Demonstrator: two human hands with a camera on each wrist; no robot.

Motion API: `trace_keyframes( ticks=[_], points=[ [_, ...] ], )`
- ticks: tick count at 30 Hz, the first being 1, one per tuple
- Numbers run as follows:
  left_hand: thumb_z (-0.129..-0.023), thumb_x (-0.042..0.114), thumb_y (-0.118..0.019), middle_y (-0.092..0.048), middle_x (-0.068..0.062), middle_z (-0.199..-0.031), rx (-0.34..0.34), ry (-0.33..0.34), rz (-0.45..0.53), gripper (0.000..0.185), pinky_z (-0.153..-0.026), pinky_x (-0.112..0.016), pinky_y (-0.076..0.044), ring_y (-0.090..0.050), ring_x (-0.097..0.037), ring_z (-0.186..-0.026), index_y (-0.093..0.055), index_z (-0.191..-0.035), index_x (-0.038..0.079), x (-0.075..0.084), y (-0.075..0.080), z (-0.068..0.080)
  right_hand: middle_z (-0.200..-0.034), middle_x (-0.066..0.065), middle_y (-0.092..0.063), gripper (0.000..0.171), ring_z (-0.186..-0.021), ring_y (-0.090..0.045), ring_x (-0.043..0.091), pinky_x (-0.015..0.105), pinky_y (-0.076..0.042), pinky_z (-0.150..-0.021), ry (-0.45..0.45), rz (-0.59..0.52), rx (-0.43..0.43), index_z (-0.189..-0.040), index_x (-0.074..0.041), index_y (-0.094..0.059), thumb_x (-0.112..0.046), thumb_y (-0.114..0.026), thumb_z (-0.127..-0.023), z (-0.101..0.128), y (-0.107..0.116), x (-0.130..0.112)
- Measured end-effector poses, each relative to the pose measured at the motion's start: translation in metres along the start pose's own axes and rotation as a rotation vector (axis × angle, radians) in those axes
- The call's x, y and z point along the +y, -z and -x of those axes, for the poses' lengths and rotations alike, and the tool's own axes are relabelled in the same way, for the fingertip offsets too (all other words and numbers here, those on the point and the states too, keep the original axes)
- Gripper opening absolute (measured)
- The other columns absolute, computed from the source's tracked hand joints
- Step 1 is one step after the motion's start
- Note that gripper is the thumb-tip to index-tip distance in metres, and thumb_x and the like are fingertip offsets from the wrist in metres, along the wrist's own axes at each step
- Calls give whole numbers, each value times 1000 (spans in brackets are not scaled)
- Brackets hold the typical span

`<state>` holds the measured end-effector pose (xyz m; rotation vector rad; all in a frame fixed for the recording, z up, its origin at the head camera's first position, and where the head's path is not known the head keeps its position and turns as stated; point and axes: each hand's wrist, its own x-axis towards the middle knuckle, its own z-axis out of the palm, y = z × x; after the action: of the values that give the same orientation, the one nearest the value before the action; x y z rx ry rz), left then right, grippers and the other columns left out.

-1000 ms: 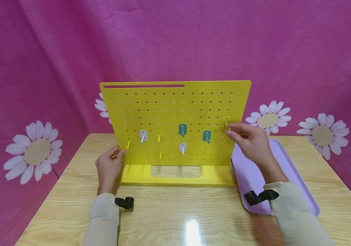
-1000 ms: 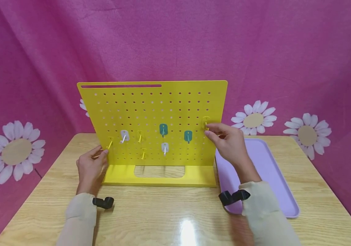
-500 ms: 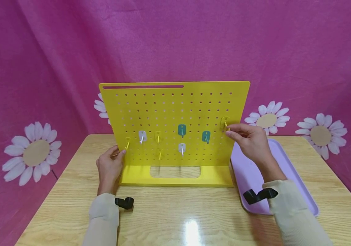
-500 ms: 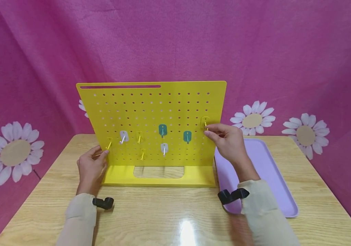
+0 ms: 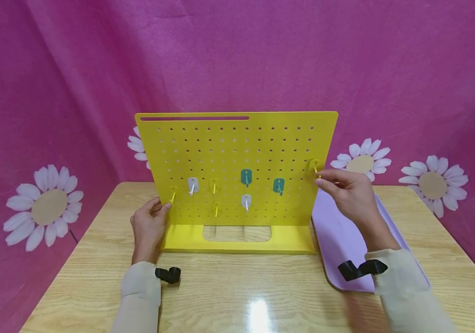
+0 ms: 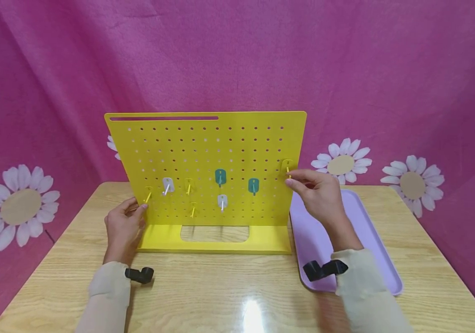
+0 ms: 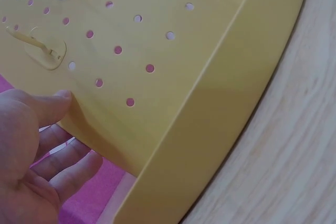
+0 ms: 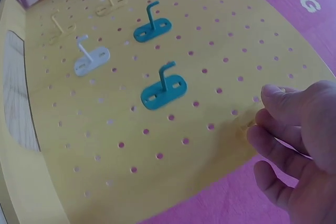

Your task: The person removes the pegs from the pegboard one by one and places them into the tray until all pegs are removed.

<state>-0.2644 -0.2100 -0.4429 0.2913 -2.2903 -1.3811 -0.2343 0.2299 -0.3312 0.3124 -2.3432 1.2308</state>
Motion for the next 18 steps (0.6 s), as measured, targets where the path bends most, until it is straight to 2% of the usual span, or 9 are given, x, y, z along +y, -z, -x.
trace_keyframes(
  ticks=[4,8,11,13,18],
  points=[
    [-95,15,-71,-71,-17,-111,3,-9,11,34,-84,-43,-57,-69,-30,-97,-68,-127,3,0,0,0,-93,8,-74,18,-79,-65,1,15,-51,-65,6,12,12,-106,2,-76,-9,-74,-92,4,10,8],
    [-96,15,-70,-71,-16,-112,6,-4,10,35,-84,-42,-57,-68,-29,-96,-68,-128,3,1,0,-1,-93,-2,-73,22,-80,-63,1,14,-50,-65,-35,59,16,-109,-1,-76,-16,-75,-92,10,22,16],
    [-95,15,-70,-71,-16,-111,7,-5,10,35,-84,-41,-57,-68,-28,-96,-68,-128,4,1,0,-1,-95,-2,-72,25,-80,-62,1,13,-51,-64,-61,85,20,-111,-1,-76,-18,-75,-92,14,29,23],
    [-95,16,-71,-72,-15,-111,4,-1,6,34,-82,-37,-58,-69,-27,-95,-68,-128,5,1,0,-1,-94,0,-72,25,-79,-61,3,14,-51,-63,-71,93,22,-111,0,-76,-16,-75,-92,15,32,29],
    [-96,17,-70,-72,-13,-113,-7,17,9,35,-70,-19,-55,-69,-25,-96,-68,-130,7,1,0,0,-90,-2,-71,25,-79,-57,8,18,-50,-57,-119,119,14,-111,0,-76,-17,-74,-93,15,31,46]
  ],
)
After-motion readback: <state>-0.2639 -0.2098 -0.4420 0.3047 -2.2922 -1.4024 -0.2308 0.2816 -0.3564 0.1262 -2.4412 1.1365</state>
